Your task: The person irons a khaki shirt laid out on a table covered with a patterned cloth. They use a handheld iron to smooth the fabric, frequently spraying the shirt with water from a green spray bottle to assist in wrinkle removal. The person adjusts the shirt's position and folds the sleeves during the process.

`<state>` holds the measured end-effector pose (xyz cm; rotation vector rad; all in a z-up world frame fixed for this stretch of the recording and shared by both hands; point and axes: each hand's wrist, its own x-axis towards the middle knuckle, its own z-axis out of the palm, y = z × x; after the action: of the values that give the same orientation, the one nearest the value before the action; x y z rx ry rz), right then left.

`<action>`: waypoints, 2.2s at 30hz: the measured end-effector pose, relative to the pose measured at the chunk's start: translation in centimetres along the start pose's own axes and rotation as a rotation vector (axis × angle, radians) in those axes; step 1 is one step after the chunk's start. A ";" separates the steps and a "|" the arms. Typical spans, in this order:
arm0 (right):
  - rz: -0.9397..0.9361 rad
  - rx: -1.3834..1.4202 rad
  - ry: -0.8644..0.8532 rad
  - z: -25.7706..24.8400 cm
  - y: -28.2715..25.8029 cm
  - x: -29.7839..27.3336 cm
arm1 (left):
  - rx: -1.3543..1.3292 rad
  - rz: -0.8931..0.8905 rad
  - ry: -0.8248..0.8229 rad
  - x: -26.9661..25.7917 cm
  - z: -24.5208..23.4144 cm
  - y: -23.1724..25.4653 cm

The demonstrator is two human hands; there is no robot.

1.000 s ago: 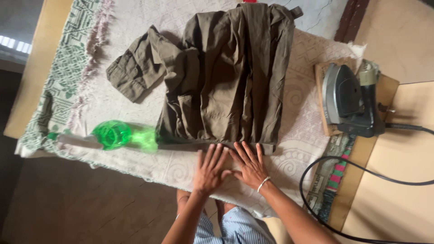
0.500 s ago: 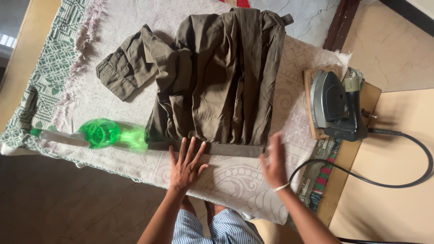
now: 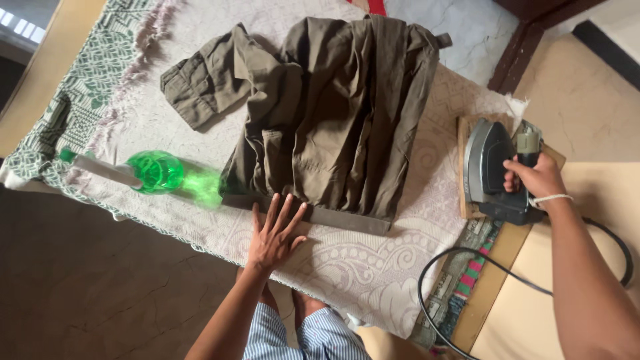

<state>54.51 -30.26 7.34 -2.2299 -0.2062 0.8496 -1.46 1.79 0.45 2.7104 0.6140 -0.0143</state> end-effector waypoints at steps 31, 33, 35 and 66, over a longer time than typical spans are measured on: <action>-0.417 -0.770 -0.645 23.4 -7.0 -21.3 | -0.119 -0.500 0.361 -1.3 -3.5 -8.3; -0.472 -0.717 -0.620 23.8 -7.3 -21.5 | -0.157 -0.572 0.397 -0.1 -4.0 -8.6; -0.570 -0.645 -0.595 24.4 -7.7 -21.8 | -0.204 -0.668 0.390 0.5 -4.4 -8.7; -0.553 -0.597 -0.641 47.3 -21.2 -23.7 | -0.636 -1.063 0.451 -6.4 -8.2 -7.6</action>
<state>8.59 3.39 9.67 -2.1326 -1.4650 1.2573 -10.98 8.33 6.09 1.5314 1.7502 0.4404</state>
